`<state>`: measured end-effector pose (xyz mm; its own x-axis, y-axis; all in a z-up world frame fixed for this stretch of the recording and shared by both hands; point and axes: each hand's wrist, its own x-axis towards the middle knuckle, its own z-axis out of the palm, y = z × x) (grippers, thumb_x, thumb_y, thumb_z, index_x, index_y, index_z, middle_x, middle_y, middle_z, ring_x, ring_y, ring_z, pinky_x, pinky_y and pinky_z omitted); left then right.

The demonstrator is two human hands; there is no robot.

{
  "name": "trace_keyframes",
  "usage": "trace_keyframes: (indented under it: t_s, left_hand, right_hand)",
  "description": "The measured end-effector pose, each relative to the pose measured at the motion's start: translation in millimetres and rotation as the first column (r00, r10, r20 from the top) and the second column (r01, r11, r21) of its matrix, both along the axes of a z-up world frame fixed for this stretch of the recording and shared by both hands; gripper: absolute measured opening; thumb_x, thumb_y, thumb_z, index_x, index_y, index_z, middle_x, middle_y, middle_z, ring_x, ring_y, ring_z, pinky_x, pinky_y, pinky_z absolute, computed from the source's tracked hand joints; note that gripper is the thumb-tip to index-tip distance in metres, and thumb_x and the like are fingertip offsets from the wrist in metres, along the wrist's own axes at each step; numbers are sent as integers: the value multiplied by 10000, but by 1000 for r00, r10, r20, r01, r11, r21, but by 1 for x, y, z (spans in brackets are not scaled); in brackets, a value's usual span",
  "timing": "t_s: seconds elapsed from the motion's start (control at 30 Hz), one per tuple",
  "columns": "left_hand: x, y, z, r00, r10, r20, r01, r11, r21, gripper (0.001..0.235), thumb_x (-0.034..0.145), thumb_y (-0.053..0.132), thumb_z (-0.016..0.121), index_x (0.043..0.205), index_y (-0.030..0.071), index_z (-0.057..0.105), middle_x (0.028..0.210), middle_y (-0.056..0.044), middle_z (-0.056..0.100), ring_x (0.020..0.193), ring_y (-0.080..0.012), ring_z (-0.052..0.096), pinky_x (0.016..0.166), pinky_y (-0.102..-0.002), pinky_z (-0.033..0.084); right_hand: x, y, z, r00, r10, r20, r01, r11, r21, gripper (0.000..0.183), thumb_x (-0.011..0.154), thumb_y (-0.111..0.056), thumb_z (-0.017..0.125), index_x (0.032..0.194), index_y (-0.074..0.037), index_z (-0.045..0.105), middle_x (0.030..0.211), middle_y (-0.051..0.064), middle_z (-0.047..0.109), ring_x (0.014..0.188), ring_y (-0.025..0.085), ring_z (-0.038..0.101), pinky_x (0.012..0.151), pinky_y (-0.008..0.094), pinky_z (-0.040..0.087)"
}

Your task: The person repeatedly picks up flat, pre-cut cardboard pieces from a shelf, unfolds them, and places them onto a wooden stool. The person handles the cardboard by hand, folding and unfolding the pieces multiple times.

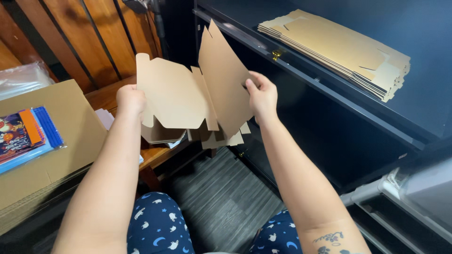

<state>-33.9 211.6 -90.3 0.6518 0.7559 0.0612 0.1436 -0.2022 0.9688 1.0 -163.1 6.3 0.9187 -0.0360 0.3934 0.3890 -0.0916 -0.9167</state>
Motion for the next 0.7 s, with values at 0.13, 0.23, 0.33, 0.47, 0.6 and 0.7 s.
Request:
trace_keyframes:
  t_s: [0.13, 0.23, 0.33, 0.47, 0.6, 0.7]
  left_hand:
    - [-8, -15, 10, 997, 57, -50, -58, 998, -15, 374, 857, 13, 540, 1156, 78, 755, 995, -136, 739, 996, -332, 741, 803, -529, 614]
    - [0, -14, 3, 985, 91, -147, -95, 995, -19, 343, 896, 81, 547, 1183, 123, 730, 982, -103, 734, 975, -323, 746, 779, -561, 623]
    - [-16, -35, 30, 973, 181, -145, -204, 965, -162, 302, 943, 230, 555, 1204, 218, 707, 1077, -70, 740, 1079, -316, 731, 885, -600, 588]
    - [-43, -55, 70, 960, 266, -91, -277, 953, -126, 227, 957, 250, 482, 1120, 215, 637, 1087, -39, 695, 1124, -294, 703, 960, -492, 553]
    - [-36, -49, 70, 910, 407, -76, -403, 830, -385, 222, 726, 328, 603, 893, 215, 696, 896, 21, 701, 985, -229, 716, 936, -368, 575]
    - [-27, -39, 55, 893, 430, -132, -449, 832, -327, 196, 725, 269, 590, 865, 190, 702, 898, -11, 714, 980, -228, 734, 902, -350, 578]
  right_hand:
    - [-9, 6, -16, 993, 19, -116, -10, 997, 73, 287, 988, -50, 650, 1262, -66, 732, 1121, 230, 752, 967, 286, 769, 814, 403, 647]
    - [6, 3, -41, 981, 7, -191, 14, 994, 106, 275, 994, -49, 647, 1257, -52, 727, 1147, 241, 732, 970, 282, 767, 824, 402, 648]
    - [18, -3, -64, 965, -17, -261, 50, 992, 118, 298, 1003, -44, 632, 1291, -51, 708, 1158, 251, 718, 979, 305, 771, 819, 425, 644]
    - [19, -6, -85, 937, -33, -348, 79, 990, 119, 298, 974, -35, 656, 1268, -34, 706, 1102, 228, 736, 979, 314, 765, 759, 423, 671]
    - [26, -11, -109, 921, -64, -383, 92, 994, 56, 316, 955, -29, 686, 1271, -14, 695, 1083, 217, 741, 986, 294, 751, 772, 408, 663]
    - [24, -15, -116, 909, -91, -406, 89, 996, -24, 369, 923, -17, 710, 1290, -35, 680, 1038, 181, 749, 951, 235, 744, 737, 334, 670]
